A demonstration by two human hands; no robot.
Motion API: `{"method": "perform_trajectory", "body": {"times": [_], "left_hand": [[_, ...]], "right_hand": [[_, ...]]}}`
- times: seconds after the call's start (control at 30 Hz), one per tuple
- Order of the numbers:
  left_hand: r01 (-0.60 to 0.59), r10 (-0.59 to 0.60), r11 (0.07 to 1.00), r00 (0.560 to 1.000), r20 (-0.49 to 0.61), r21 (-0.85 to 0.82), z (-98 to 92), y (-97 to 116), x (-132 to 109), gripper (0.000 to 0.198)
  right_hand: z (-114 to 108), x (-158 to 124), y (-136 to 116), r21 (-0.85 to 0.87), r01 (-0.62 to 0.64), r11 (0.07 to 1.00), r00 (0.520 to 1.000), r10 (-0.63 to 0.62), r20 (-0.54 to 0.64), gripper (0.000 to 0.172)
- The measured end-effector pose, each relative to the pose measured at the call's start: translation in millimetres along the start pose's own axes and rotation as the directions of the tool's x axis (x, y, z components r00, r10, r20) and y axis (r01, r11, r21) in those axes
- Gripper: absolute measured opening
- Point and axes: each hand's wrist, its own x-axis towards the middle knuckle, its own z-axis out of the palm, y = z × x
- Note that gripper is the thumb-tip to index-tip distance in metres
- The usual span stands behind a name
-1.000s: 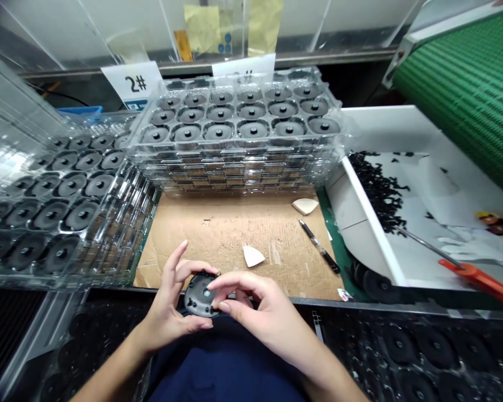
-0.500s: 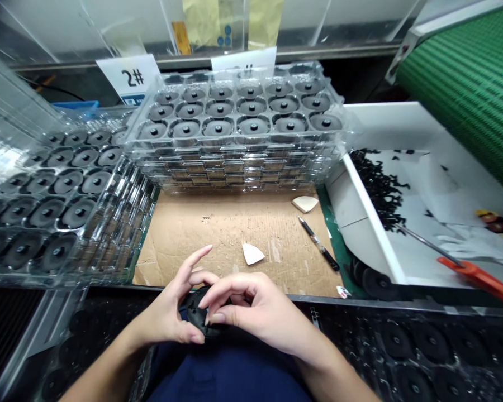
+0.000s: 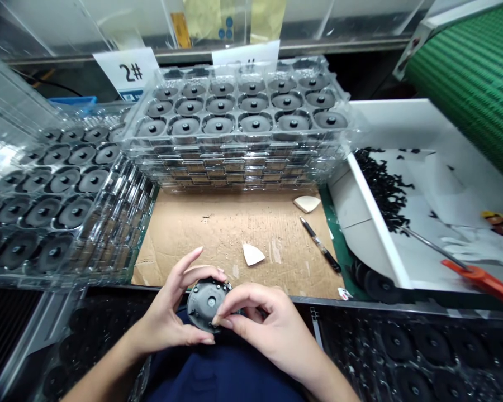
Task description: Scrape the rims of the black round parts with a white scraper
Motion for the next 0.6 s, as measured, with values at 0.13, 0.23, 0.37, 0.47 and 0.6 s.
{"method": "perform_trajectory", "body": {"times": [0.13,0.23,0.37,0.47,0.6], "left_hand": [[-0.04,0.044,0.998,0.997,-0.065,0.057,2.2,-4,0,0.099],[-0.04,0.048,0.996,0.994,-0.095,0.083,3.0,-6,-2,0.099],[-0.023,0.036,0.994,0.991,-0.132,0.103,4.0,-7,-5,0.098],[0.0,0.013,0.995,0.99,-0.138,0.095,5.1,-9,-6,0.097],[0.076,-0.076,0.997,0.99,-0.119,0.0,10.3,-14,-7,0.091]], "right_hand": [[-3,-5,9,-0.017,0.053,0.998,0.985,-0.055,-0.164,0.014],[-15,-6,25,-0.185,0.061,0.981,0.93,-0.123,-0.347,0.017],[-35,-6,48,-0.393,0.002,0.92,0.838,-0.216,-0.501,0.013],[-38,-13,53,-0.469,0.012,0.883,0.807,-0.285,-0.517,0.018],[-19,-28,44,-0.646,0.186,0.74,0.839,-0.462,-0.288,0.032]]}}
